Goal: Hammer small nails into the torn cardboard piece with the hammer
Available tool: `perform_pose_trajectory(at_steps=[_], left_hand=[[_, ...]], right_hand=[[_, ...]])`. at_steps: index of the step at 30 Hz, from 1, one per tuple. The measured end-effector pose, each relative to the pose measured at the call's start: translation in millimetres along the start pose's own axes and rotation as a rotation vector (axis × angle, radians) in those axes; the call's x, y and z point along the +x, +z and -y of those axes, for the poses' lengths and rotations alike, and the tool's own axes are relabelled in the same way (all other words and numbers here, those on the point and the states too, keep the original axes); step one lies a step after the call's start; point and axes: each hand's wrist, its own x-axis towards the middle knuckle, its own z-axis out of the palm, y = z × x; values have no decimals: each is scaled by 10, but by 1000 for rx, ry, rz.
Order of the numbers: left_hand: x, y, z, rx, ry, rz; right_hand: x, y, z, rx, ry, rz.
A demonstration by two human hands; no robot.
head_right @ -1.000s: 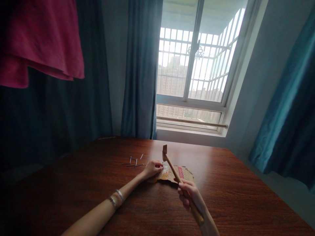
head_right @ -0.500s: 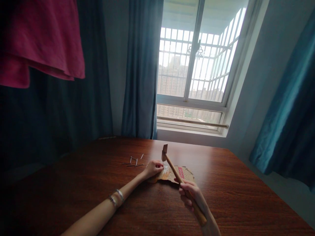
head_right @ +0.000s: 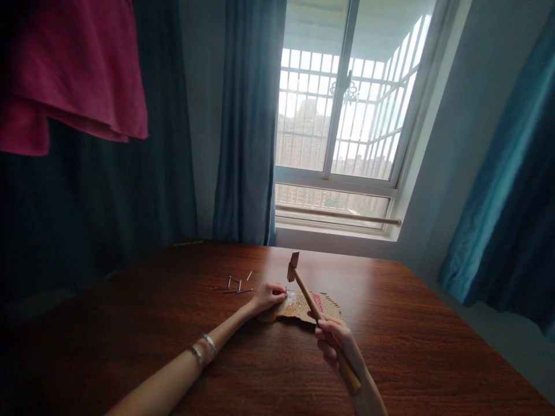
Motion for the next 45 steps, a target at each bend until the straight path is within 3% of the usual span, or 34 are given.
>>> perform_pose_trajectory(at_steps=[12,19,26,45], left_hand=[[-11,4,-27,-53,18,-4],[-5,1,-25,-57,6,-9],[5,-32,-33,-184,-71,-13],[-1,-37,-65,-196,-79,10]], right_hand=[[-30,35,27,-62,32,18],[24,-88,-21,-107,50,30],[-22,-33,-3,-78,33,12],[-44,-46,41,-12,66,1]])
